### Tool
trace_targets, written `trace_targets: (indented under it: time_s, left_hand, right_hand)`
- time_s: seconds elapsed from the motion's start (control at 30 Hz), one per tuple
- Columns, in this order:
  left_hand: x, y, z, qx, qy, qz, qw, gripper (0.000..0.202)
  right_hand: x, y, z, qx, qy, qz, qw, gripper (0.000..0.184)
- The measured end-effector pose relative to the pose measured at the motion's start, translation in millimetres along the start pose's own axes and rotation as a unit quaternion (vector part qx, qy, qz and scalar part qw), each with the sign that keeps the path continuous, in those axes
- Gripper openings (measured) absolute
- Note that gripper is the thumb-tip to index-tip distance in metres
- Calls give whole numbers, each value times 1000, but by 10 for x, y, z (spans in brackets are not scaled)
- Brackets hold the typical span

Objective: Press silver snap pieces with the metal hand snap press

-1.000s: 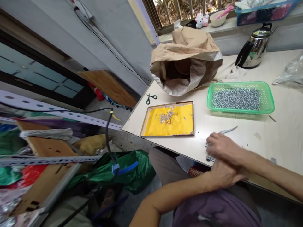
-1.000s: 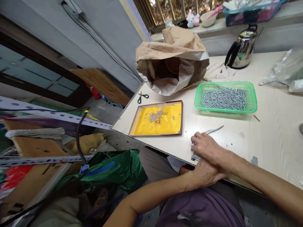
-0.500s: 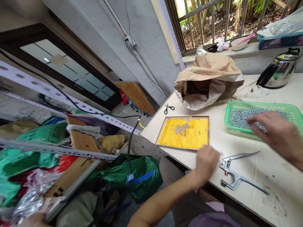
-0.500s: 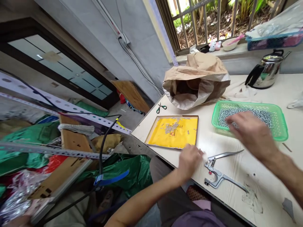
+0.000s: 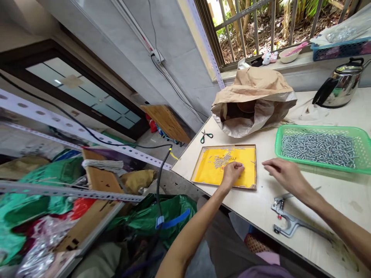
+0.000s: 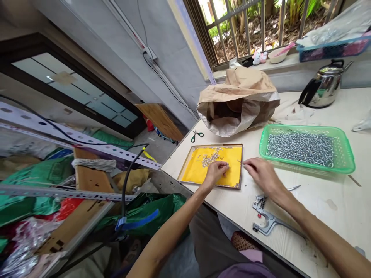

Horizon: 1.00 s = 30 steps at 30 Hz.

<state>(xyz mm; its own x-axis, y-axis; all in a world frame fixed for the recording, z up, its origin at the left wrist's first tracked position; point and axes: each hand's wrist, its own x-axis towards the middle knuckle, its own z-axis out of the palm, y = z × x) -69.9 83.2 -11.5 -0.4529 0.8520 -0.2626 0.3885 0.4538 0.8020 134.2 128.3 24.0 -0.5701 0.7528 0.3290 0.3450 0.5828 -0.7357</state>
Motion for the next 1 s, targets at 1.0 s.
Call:
trace_targets:
  time_s: [1.0]
  left_hand:
    - [-923, -44, -10, -218, -246, -101, 939, 35]
  right_hand:
    - [-543, -112, -224, -102, -101, 11, 990, 37]
